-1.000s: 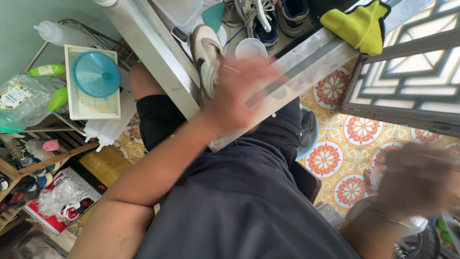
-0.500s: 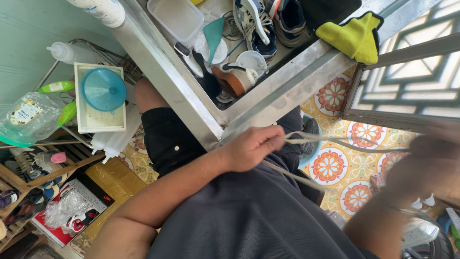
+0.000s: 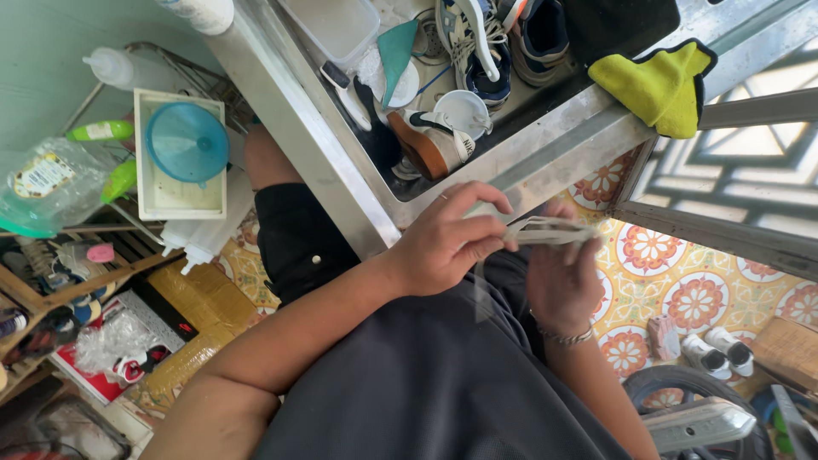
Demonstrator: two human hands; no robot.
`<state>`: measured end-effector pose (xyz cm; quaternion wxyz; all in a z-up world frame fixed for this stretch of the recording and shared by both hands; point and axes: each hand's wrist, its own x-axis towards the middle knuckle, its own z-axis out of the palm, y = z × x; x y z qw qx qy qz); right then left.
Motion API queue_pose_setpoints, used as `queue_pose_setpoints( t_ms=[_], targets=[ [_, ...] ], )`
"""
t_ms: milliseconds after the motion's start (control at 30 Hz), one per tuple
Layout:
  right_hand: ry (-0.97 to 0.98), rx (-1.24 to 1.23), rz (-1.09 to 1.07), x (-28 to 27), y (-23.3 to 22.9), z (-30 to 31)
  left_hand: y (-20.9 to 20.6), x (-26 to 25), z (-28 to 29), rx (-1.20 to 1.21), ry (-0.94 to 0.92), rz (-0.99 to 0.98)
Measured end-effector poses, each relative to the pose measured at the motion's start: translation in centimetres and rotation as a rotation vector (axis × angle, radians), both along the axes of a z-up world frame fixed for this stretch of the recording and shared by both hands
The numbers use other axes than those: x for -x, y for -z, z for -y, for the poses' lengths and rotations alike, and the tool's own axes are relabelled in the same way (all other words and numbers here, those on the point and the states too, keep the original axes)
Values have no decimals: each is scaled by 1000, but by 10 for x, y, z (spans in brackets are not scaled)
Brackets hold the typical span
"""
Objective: The person scrubs the sole of a sneaker with a white block, rinses the block under a tap, and then scrubs the upper part of the sneaker with an orange brush. The person also adjusts the shoelaces and rinses the shoe under running water.
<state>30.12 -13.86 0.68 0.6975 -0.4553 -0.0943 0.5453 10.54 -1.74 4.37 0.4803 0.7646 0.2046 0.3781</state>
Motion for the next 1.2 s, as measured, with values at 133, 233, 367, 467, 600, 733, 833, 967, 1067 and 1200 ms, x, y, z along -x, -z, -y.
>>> queue_pose_setpoints(
  t_ms=[133, 233, 367, 467, 600, 733, 833, 967, 1067, 1200],
  targets=[
    [-3, -134, -246, -9, -30, -52, 35, -13, -9, 292, 48, -11],
    [-44, -310, -306, -33, -27, -76, 66, -17, -37, 174, -130, -232],
    [-88, -280, -164, -41, -1, -126, 91, -19, -91, -333, -64, -556],
    [-318, -355, 813, -36, 48, -182, 90, -15, -109, -273, 213, -943],
    [-809, 113, 1199, -22, 123, -219, 80, 11, -116, -63, 198, -1063],
    [-1042, 107, 1924, -15, 143, -228, 50, 40, -109, -47, 22, -934],
    [-983, 196, 1774, -5, 131, -238, 14, 65, -100, -39, -105, -802],
    [-890, 3, 1423, 0, 129, -251, -32, 109, -74, -41, -111, -749],
    [-937, -111, 1487, 12, 135, -258, -37, 131, -49, -137, -45, -884],
    [-1088, -38, 1521, 36, 142, -269, -19, 146, -14, -227, -113, -1071]
  ],
)
